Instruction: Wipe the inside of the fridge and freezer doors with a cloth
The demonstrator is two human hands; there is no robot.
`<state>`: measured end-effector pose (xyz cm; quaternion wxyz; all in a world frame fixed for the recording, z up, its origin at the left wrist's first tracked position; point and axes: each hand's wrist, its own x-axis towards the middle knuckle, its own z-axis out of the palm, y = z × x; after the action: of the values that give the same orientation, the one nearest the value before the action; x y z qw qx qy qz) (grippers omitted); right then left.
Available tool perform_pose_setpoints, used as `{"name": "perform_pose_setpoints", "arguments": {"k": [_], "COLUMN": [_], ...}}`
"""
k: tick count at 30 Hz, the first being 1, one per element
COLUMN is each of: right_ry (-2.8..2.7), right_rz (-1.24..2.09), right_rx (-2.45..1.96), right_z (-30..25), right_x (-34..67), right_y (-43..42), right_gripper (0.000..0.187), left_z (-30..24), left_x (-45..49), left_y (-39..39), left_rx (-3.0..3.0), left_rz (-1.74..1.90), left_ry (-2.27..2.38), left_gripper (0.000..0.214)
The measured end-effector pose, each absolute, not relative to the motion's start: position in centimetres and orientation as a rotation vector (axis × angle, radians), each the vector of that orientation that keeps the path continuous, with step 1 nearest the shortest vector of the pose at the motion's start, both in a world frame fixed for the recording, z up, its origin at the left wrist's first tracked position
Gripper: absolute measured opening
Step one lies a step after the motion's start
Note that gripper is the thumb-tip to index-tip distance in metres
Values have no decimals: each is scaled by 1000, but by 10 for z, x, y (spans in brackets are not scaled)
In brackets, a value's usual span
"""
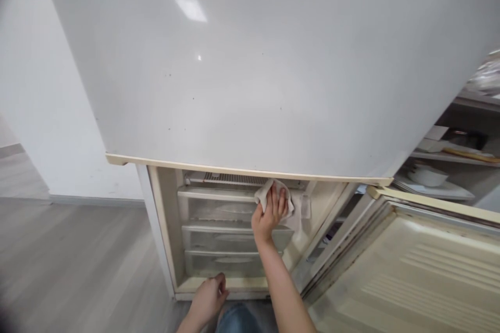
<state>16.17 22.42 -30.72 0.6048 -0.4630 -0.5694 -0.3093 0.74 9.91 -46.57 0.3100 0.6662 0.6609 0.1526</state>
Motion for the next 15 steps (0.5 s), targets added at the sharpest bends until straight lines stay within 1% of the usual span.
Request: {"name": "perform_pose_setpoints", "arguments": {"k": [4,7,10,15], "right_ry": [-1226,-1178,-1019,-656], "right_rz": [-628,-431,-202,35], "right_rx": [-1097,-1191,-1310,-1367], "right_z": [-292,-289,-284,-259], "right_x": [159,184,213,229], "right_y": [228,222,196,130], "right_gripper": [40,49,55,54], "left_z": [-467,-471,-474,-475], "left_x": [3,-1,-4,-6], "left_y": [104,106,108,111], "left_rx": [1764,1751,1753,1772], "left_rz": [419,413,412,444], "left_ry": [1738,1741,1743,1728], "left_gripper": [15,13,11,11]}}
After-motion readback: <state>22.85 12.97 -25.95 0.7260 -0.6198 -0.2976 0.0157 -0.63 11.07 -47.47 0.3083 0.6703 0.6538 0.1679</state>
